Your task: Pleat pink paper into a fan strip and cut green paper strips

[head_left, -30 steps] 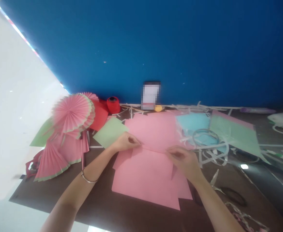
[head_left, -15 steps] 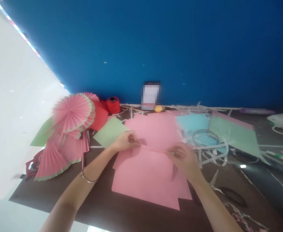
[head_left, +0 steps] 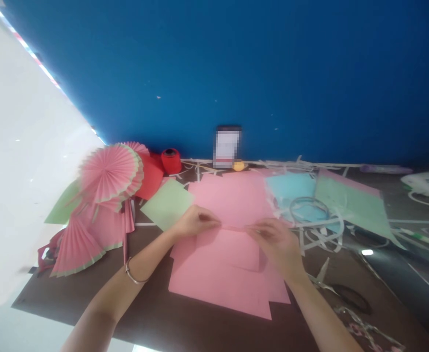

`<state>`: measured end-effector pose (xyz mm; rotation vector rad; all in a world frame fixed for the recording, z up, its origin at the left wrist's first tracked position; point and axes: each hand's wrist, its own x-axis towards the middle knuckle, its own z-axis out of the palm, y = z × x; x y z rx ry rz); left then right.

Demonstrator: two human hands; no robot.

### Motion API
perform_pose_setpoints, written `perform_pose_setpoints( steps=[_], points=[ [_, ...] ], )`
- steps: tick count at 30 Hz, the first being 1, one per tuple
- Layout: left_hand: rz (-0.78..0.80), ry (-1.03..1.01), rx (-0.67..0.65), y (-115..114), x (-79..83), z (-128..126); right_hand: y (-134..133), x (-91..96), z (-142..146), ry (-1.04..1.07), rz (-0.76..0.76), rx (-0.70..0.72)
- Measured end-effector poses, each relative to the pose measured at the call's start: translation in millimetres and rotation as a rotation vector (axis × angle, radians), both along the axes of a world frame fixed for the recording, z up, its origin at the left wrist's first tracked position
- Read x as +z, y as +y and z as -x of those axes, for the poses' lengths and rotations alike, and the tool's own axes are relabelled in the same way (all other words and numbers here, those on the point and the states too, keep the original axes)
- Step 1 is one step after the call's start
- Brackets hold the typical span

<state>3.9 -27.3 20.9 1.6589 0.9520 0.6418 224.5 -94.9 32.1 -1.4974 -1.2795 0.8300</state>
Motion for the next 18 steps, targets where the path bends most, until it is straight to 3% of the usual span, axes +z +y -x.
perform_pose_setpoints(
  steps=[6,13,18],
  points=[
    [-0.012,0.016,-0.111,-4.1,2.9,-4.9,-0.2,1.0,2.0,-0.028,0.006,0.019],
    [0.07,0.072,-0.036,-4.4,7.9,-4.2,4.6,-1.4,-3.0,0.178,0.188,0.037],
    [0.19,0.041,0.041,1.7,2.4,1.0,6.4,-7.2,-6.0,0.26,0.196,-0.007]
  ],
)
